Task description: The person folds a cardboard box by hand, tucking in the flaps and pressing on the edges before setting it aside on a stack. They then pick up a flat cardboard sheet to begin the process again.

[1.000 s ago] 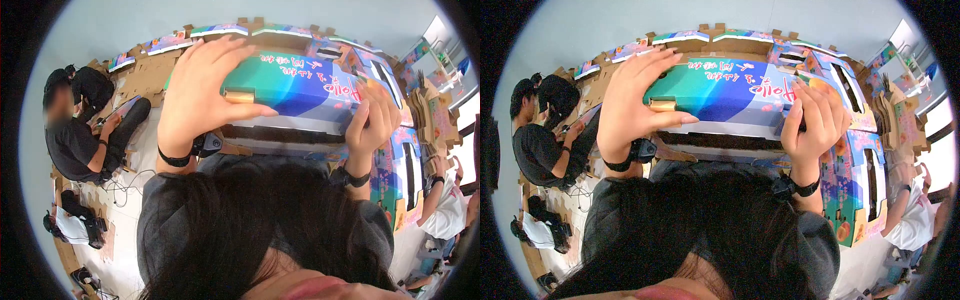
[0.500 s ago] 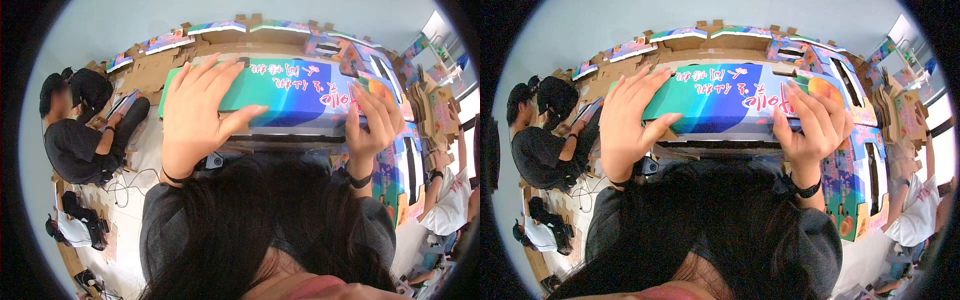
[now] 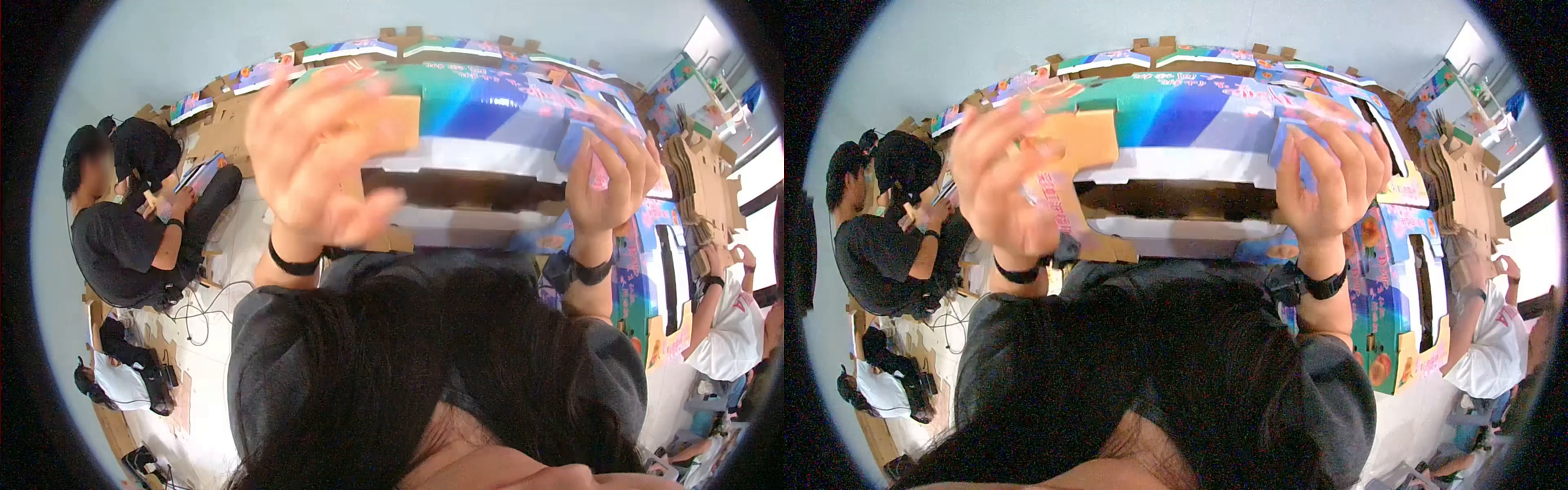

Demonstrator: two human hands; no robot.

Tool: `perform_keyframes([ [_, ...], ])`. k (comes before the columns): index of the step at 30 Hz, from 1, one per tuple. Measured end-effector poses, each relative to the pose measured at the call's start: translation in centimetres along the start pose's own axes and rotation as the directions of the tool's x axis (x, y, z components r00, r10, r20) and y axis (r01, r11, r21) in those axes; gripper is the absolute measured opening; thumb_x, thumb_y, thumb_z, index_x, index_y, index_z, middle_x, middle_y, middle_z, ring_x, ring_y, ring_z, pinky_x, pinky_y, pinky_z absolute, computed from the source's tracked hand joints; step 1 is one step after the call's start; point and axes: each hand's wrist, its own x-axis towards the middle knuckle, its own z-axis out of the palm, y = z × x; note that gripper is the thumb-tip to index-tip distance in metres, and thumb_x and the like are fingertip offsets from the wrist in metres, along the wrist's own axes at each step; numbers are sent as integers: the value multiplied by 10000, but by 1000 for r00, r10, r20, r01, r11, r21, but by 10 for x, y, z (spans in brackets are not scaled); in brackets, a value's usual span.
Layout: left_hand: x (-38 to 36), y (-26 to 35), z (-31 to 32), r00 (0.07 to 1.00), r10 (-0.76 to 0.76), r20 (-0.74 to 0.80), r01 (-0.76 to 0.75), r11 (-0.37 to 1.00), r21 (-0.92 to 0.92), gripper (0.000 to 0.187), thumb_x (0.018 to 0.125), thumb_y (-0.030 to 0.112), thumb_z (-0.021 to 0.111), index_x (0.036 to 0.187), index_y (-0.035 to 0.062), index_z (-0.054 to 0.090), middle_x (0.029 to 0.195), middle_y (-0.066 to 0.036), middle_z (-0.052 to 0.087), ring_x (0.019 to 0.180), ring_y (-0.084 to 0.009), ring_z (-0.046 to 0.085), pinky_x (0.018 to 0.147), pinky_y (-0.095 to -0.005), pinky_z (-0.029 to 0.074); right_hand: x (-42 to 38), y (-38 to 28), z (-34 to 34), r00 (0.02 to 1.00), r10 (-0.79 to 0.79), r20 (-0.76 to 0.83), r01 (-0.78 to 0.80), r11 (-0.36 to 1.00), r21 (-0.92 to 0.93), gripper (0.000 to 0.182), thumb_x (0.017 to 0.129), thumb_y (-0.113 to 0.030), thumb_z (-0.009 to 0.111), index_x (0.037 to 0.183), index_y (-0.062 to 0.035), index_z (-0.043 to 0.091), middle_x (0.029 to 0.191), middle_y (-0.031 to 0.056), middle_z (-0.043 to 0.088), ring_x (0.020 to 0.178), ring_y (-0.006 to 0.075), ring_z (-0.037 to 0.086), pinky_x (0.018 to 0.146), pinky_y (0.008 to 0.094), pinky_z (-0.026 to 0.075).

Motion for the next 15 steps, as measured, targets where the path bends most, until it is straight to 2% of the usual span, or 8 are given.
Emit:
perform_keyframes([
  [1,2,4,1,999,26,42,-17,979,-203,377,862,451,666,986,100,728,1072,-80,746,1075,-308,691,1094,-487,386,-2,0,0,998,7,58,-10,999,42,191,754,-92,796,919,-141,712,1027,5,727,965,231,651,1011,457,437],
  [4,-13,18,4,879,3,476,145,951,-274,471,829,425,739,1163,95,693,1262,-110,673,1219,-334,612,1104,-517,368,-7,-5,-7,959,-17,283,-24,990,140,222,710,-107,802,912,-114,710,1032,34,720,925,265,654,969,459,468],
  [5,-23,21,12,823,-3,568,205,935,-291,545,831,441,742,1249,100,665,1348,-124,634,1297,-349,564,1118,-545,342,-10,-8,-9,936,13,353,-75,984,162,210,716,-114,800,905,-108,710,1030,37,721,925,271,653,969,458,469],
  [6,-30,25,13,683,-25,730,272,936,-222,744,777,410,802,1425,146,550,1524,-127,480,1433,-350,419,1173,-565,263,-16,-11,-9,909,39,416,-125,975,181,198,721,-121,798,897,-101,710,1027,40,721,925,276,653,969,457,469],
  [7,-41,28,16,657,-38,753,291,934,-207,782,770,418,805,1451,157,521,1549,-131,441,1456,-349,380,1182,-576,240,-22,-13,-10,878,62,475,-174,965,197,188,727,-128,797,890,-95,710,1025,43,722,926,282,652,968,456,470],
  [11,-90,40,27,531,-116,839,351,932,-93,932,736,418,828,1537,194,408,1637,-149,278,1528,-353,227,1210,-614,165,-43,-13,-20,639,-3,769,-224,956,189,594,725,-343,825,1235,-85,661,1384,144,579,1291,367,520,1087,494,383],
  [12,-99,44,28,512,-152,845,343,938,-40,933,735,414,831,1538,197,407,1636,-150,279,1526,-358,230,1209,-613,166,-52,-13,-22,514,-11,858,-227,962,148,911,673,-443,844,1453,-110,512,1526,176,436,1450,391,351,1175,520,286],
  [15,-112,46,37,530,-215,820,335,942,30,932,734,392,830,1542,221,397,1623,-150,302,1511,-346,268,1206,-611,176,-65,-17,-20,473,25,881,-251,962,107,1034,626,-444,866,1517,-136,442,1551,183,403,1486,386,293,1223,538,196],
])
